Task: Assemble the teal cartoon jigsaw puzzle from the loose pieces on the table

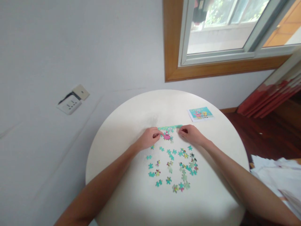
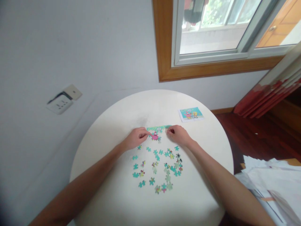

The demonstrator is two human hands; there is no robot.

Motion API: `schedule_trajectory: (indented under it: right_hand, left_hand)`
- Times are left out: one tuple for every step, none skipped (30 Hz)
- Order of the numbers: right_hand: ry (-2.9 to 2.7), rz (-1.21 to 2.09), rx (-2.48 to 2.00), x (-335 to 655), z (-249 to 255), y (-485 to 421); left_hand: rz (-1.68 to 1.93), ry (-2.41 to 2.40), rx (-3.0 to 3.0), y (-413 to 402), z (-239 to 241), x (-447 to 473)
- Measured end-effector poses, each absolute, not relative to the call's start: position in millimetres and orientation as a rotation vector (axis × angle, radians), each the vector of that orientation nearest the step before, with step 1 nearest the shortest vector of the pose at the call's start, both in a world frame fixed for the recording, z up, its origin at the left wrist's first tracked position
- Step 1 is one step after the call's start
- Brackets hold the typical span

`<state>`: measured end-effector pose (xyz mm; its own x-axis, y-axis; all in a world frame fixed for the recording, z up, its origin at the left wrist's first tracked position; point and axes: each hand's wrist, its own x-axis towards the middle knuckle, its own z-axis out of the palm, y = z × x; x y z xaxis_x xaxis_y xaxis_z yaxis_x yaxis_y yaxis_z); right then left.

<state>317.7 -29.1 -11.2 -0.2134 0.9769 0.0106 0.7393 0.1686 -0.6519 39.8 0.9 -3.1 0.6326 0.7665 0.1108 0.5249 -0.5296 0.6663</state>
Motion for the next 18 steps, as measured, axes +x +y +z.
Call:
schedule_trajectory:
  right_hand:
    - [-2.025,0.736,-1.623,318,-11,-29]
    - [-2.029,0.733,-1.625,318,-11,-29]
    - [-2.033,0.73,-1.628,318,-12,-29]
    - [-2.037,0.726,-1.63,318,-12,-28]
    - [-2.04,0.72,-1.631,318,-12,-28]
    - [-2.042,0.716,-1.632,318,-12,-28]
    - [-2.043,0.712,-1.632,318,-12,-28]
    - [-2.043,0.709,-1.633,318,-12,-28]
    - [-2.042,0.706,-1.638,318,-12,-28]
    - [-2.04,0.706,-1.644,318,-12,-28]
    - [-2.036,0.708,-1.649,318,-12,-28]
    - [-2.032,0.71,-1.652,318,-13,-28]
    - [-2.03,0.713,-1.65,318,-13,-28]
    - [-2.028,0.717,-1.646,319,-14,-28]
    - [-2.027,0.72,-1.641,319,-14,-27]
    - [-2.026,0.722,-1.639,319,-15,-27]
    - [-2.024,0.721,-1.64,319,-15,-27]
    - [-2.02,0.72,-1.644,319,-16,-27]
  left_hand:
    - [0.52,0.986,2.258,-1,2,39]
    - [0.495,0.957,2.264,-3,7,38]
    - [0.472,0.921,2.277,-5,12,38]
    - [0.455,0.878,2.296,-7,17,37]
    - [0.44,0.829,2.319,-9,21,36]
    - [0.455,0.803,2.326,-10,24,35]
    - [0.464,0.793,2.319,-11,27,35]
    - [0.474,0.794,2.311,-11,28,35]
    - [0.484,0.805,2.298,-11,28,35]
    - [0.493,0.822,2.284,-10,28,35]
    - [0.503,0.839,2.273,-9,26,35]
    - [0.515,0.854,2.263,-8,25,35]
    - [0.529,0.866,2.256,-6,23,35]
    - [0.542,0.874,2.252,-5,21,35]
    - [0.552,0.879,2.253,-3,18,34]
    - [0.557,0.882,2.258,-2,16,34]
    - [0.558,0.885,2.265,-1,15,34]
    - [0.558,0.889,2.273,0,13,33]
